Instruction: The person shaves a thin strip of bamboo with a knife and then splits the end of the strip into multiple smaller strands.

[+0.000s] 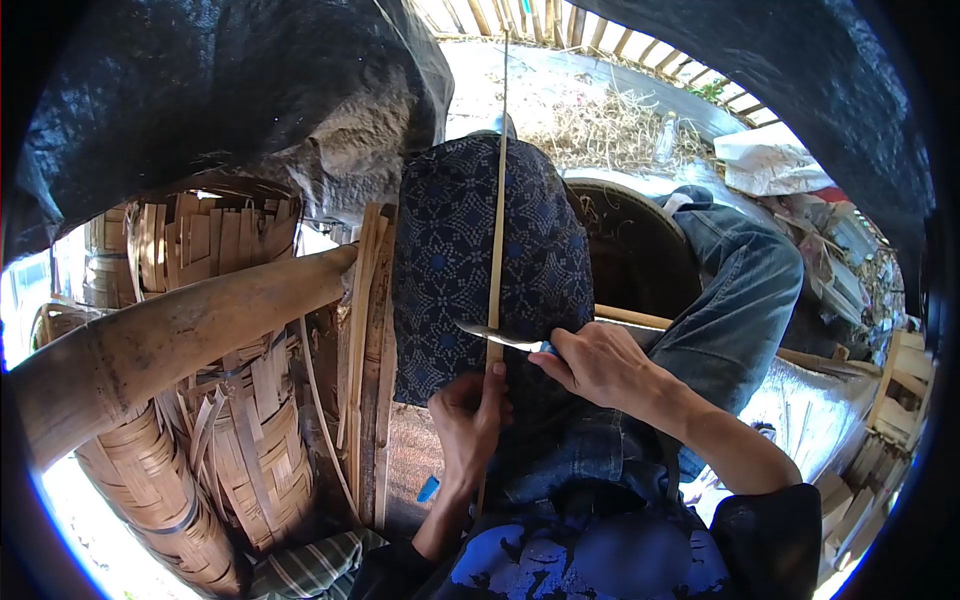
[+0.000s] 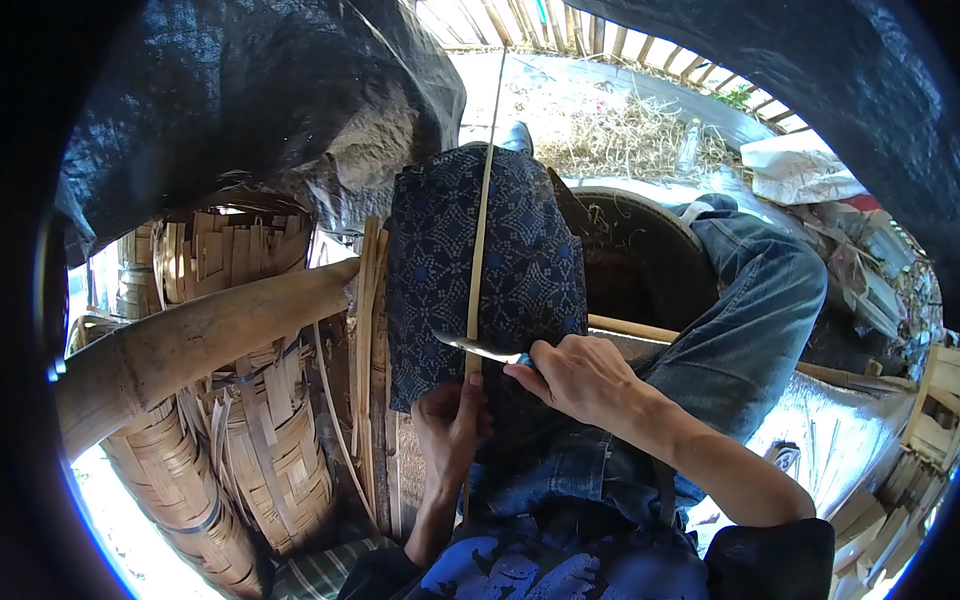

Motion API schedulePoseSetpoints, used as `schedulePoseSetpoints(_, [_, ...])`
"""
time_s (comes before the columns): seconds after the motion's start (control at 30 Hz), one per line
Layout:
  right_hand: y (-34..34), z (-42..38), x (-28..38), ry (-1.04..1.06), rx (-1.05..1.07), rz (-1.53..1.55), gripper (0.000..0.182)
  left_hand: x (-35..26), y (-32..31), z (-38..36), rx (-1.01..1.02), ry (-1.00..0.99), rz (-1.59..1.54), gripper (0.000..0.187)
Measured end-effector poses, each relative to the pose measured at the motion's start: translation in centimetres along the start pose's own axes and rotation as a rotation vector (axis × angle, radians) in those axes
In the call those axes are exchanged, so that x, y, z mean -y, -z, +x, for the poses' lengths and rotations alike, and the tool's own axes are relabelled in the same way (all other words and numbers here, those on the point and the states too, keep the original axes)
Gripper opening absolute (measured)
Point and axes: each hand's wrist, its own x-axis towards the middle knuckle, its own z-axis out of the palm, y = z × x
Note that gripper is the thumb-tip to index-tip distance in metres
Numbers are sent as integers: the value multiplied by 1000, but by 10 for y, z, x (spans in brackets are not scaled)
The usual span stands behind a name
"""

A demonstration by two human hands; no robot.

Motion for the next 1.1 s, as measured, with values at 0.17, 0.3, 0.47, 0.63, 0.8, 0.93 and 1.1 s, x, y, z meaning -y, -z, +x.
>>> schedulePoseSetpoints(0.17, [0,24,0,-104,-96,-89,47,3,-1,-7,8,5,-36,36])
schedulePoseSetpoints(0.3, [22,78,-37,-215,-116,-78,38,9,7,-17,68,70,-77,38])
schedulePoseSetpoints(0.47, [48,135,-68,-198,-193,204,50,5,18,-8,102,107,-153,40])
schedulePoseSetpoints(0.63, [40,80,-40,-8,-197,283,49,6,16,-5,99,159,-262,39])
schedulePoseSetpoints(0.8, [15,16,-14,108,-132,203,36,9,22,3,167,246,-398,40])
schedulePoseSetpoints(0.93, [6,14,-9,47,-103,-13,37,19,29,7,274,250,-495,40])
schedulePoseSetpoints(1.1, [3,27,-8,-16,-82,-72,40,22,29,3,267,308,-610,42])
